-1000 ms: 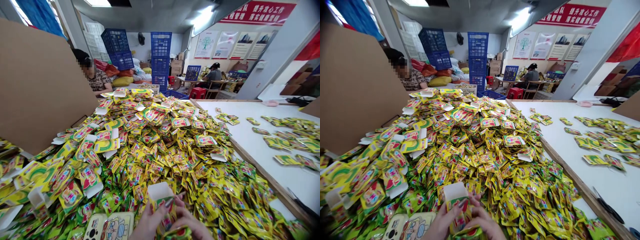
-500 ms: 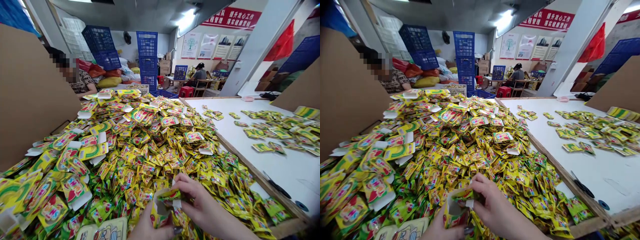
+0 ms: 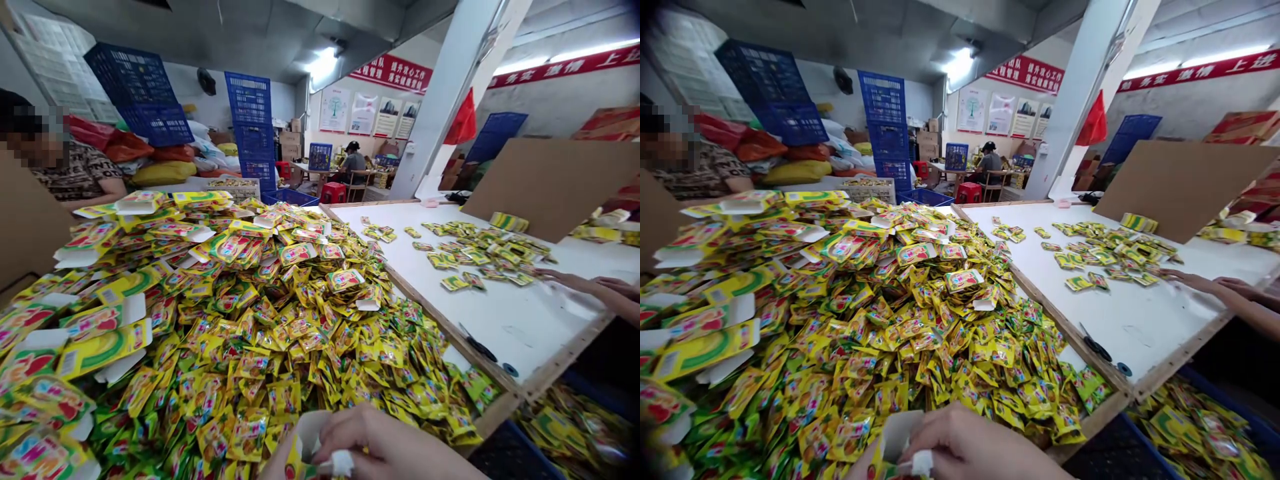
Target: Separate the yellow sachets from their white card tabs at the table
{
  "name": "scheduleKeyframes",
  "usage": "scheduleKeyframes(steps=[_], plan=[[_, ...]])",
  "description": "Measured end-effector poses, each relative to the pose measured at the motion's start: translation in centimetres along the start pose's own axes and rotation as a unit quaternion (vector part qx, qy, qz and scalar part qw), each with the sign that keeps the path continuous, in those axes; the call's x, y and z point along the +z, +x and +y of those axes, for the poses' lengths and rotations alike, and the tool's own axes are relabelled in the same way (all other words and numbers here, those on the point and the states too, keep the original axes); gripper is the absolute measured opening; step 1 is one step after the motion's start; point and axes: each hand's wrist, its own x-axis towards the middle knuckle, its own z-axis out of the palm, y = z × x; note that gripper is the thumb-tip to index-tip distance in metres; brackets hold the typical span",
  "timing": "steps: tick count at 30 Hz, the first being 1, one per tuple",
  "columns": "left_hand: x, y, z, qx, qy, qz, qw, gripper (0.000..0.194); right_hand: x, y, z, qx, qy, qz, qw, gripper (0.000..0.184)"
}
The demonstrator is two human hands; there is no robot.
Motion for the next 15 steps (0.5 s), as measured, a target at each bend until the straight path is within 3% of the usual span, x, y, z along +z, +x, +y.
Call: scheduleKeyframes(steps=[2,4,6,8,11,12,13,15], plan=[[1.1,0.9,0.0,0.011,-0.011,-0.042,0.999,0.064,0.1,-0.7,0.5,0.013,-0.012,0.024,1.0,0.031],[2.1,1.4,0.4,0.042,-0.015,-0.067,0.997,0.091,-0.9,-2.1,1.5,0.032,-0.064,0.097,0.993,0.025],[2.6,1.6,1.3,0.083,0.035,-0.032,0.995,0.101,-3.6,-4.2,2.9,0.056,-0.148,0.206,0.966,0.023],[2.1,1.7,2.7,0.107,0.147,0.053,0.982,0.08,-7.5,-6.4,4.5,0.106,-0.261,0.335,0.899,0.022],[-0.5,2.5,5.4,0.133,0.315,0.124,0.931,0.034,-12.5,-8.1,6.3,0.256,-0.44,0.478,0.716,0.028],[-1.5,2.9,6.2,0.151,0.353,0.133,0.913,0.029,-13.2,-7.8,6.6,0.267,-0.456,0.491,0.692,0.031],[-2.6,3.4,6.9,0.173,0.385,0.142,0.895,0.027,-13.1,-6.9,6.8,0.254,-0.447,0.486,0.707,0.032],[-4.3,4.3,8.0,0.209,0.429,0.176,0.861,0.025,-11.1,-4.0,7.1,0.18,-0.379,0.425,0.802,0.029]])
